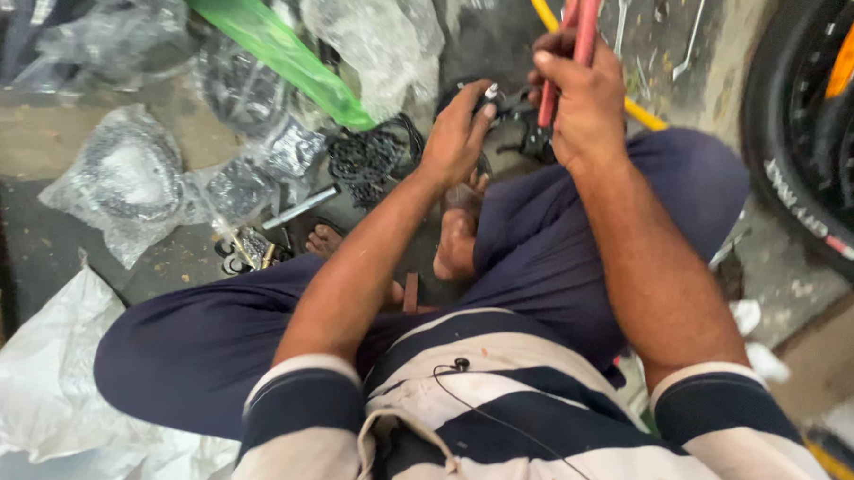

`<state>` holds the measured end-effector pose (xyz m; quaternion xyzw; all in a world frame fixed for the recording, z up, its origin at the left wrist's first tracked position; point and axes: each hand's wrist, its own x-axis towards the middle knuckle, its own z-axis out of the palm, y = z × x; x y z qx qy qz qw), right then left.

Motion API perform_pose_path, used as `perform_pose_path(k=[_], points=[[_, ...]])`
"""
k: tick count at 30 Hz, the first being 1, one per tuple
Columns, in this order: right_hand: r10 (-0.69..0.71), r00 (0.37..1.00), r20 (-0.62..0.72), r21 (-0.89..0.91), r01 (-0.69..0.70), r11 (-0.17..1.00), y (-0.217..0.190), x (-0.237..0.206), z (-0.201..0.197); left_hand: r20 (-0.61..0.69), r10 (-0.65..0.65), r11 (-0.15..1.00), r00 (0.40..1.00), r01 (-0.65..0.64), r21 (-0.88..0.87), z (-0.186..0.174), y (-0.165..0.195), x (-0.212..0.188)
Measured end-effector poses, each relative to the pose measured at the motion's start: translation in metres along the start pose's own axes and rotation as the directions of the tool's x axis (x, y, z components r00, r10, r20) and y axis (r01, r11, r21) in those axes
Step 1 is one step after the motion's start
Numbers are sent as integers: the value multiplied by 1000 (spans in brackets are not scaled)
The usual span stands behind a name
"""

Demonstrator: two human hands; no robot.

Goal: The person sits on the workshop floor and unwraps bubble wrap and plastic packaging from new bicycle parts, including a chainring, brake components and a metal tube. They use pliers to cut packaging, set parts aside, and handle a wrench while sorting the unwrapped components.

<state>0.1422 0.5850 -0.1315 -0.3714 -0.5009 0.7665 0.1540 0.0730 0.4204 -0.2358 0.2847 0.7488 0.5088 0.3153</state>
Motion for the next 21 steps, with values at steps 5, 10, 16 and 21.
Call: perform_pose_path(k=[5, 10, 16, 21], points=[[-10, 1000, 20, 48, 10, 999, -13, -3, 1, -3, 80, 919, 997, -75, -388, -72, 57, -46], [17, 991, 130, -137, 1, 991, -9, -21, 8, 61, -8, 857, 998, 39, -514, -120, 85, -100], [-52, 907, 419, -329, 205, 922, 17, -67, 7, -39, 95, 955, 995, -102, -279, -130, 84, -128], [10, 825, 565, -452, 298, 841, 34, -113, 7, -56, 24, 874, 998, -49, -483, -134, 69, -133]])
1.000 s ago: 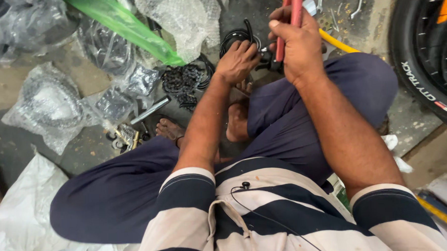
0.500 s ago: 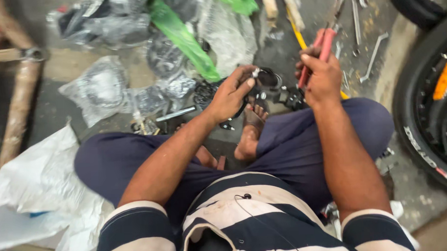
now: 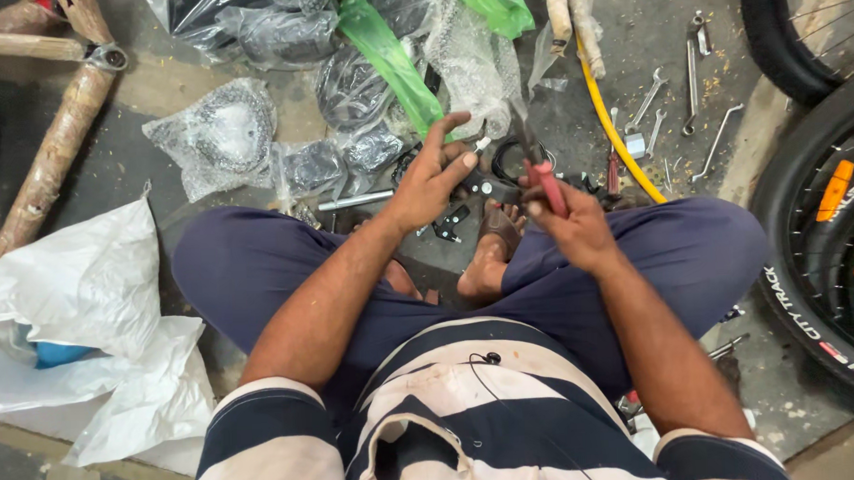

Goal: The person sits on the workshop floor and unwraps bubble wrap and plastic packaging from new bicycle parts, including a chainring, brake components and a metal tube. They use pliers to cut packaging, set parts aside, and handle a wrench while sorting the unwrapped components.

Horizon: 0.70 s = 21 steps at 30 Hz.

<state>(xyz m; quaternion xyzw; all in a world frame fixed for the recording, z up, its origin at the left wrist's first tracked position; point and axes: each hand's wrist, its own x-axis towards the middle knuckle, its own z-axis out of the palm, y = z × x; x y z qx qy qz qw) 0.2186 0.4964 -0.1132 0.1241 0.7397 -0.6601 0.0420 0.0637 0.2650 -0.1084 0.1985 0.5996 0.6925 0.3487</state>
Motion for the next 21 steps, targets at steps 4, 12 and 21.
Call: perform_pose_path(k=[4, 12, 21], points=[[-28, 999, 31, -32, 29, 999, -9, -11, 13, 54, -93, 990, 994, 98, -97, -9, -4, 7], [-120, 981, 152, -11, 123, 992, -29, -6, 24, 207, -165, 865, 964, 242, -439, -17, 23, -1], [-244, 950, 196, -375, 302, 876, -32, -7, 27, 268, -143, 926, 953, 224, -303, -31, 32, -9]])
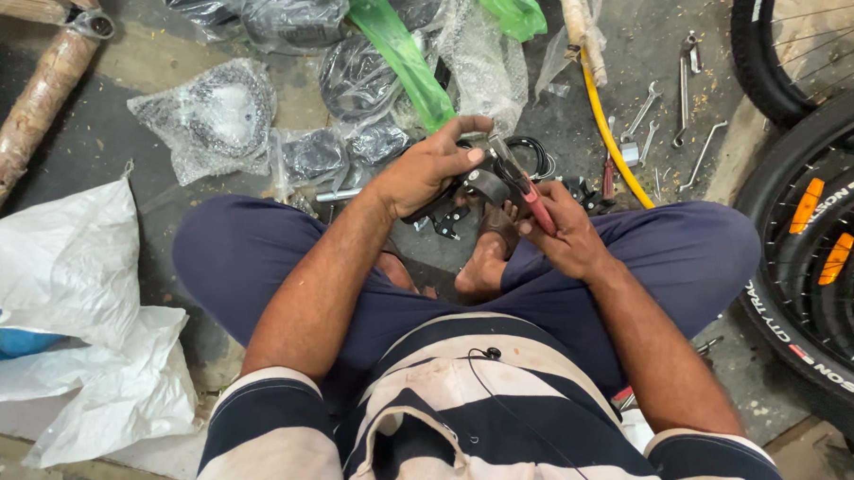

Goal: The person sits on the workshop floor and unwraps bubble wrap and plastic packaging from new bicycle parts, including a chainring, brake components and a metal tube. They use pliers to cut packaging, set parts aside, and handle a wrench while sorting the unwrapped components.

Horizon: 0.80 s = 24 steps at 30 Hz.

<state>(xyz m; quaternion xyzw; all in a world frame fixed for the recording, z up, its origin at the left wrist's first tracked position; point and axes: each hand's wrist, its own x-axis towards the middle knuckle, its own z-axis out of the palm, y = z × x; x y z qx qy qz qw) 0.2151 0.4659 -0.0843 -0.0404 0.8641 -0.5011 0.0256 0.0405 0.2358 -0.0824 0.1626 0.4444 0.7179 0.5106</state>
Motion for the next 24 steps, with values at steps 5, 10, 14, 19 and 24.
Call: perform_pose_path(k=[5, 10, 14, 19, 24], points=[[88, 996, 7, -34, -88, 996, 11, -5, 6, 58, 622, 193, 781, -224, 955, 10, -18, -1], [125, 992, 23, 118, -127, 985, 9, -8, 7, -234, 117, 878, 965, 10, 478, -14, -2, -1], [-30, 998, 51, 185, 20, 983, 4, -5, 7, -3, -211, 975, 978, 210, -76, -18, 3, -2], [129, 991, 32, 5, -130, 992, 5, -4, 7, 35, 753, 176, 657, -253, 951, 6, 2, -12], [192, 981, 19, -9, -192, 981, 11, -6, 10, -236, 214, 510, 948, 98, 855, 8, 15, -15]])
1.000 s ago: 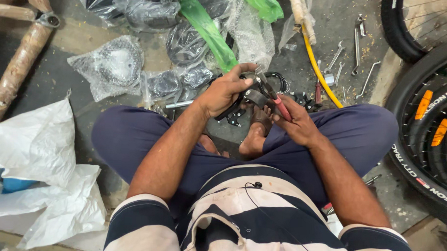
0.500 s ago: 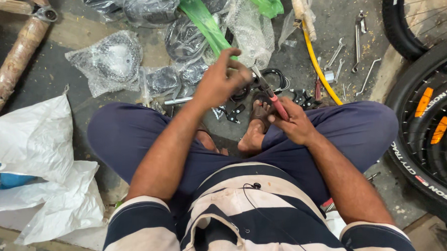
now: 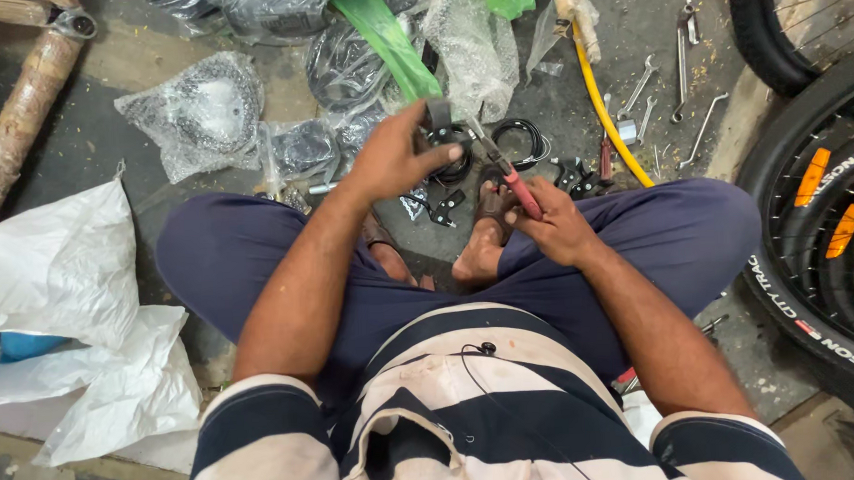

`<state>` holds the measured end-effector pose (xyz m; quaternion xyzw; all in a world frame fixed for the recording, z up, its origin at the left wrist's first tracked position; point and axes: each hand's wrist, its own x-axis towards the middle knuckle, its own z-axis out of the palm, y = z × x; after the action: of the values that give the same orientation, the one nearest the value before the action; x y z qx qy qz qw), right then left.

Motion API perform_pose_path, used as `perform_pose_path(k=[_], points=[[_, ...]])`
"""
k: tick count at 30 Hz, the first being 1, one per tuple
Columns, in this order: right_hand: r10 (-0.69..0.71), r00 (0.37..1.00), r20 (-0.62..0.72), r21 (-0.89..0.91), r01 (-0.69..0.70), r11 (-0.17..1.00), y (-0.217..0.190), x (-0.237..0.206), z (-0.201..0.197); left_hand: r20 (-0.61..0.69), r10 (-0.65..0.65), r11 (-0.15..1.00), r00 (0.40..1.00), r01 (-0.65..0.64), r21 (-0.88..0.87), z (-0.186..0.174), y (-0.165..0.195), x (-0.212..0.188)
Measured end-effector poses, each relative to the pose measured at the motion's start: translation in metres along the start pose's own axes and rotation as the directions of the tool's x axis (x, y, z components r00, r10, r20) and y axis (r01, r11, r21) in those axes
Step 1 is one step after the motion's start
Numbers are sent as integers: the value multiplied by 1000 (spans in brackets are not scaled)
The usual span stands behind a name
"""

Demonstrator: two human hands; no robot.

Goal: The person sits on the workshop floor and unwraps bubble wrap and plastic packaging from new bicycle parts, including a chainring, brake components and a metal tube. They use pliers to cut packaging, set parts aside, and handle a wrench while sorting the unwrapped components.

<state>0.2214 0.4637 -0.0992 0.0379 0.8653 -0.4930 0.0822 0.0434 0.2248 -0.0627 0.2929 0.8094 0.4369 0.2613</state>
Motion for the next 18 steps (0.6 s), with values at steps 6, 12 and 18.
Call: perform_pose_path(k=[6, 12, 18], points=[[111, 994, -27, 118, -107, 987, 5, 1, 0, -97, 557, 757, 824, -457, 466, 28, -3, -5], [-33, 997, -74, -2, 33, 999, 6, 1, -1, 135, 63, 923, 989, -6, -385, 25, -22, 8], [49, 999, 2, 144, -49, 988, 3, 0, 5, -238, 323, 830, 916, -153, 537, 43, -10, 4]])
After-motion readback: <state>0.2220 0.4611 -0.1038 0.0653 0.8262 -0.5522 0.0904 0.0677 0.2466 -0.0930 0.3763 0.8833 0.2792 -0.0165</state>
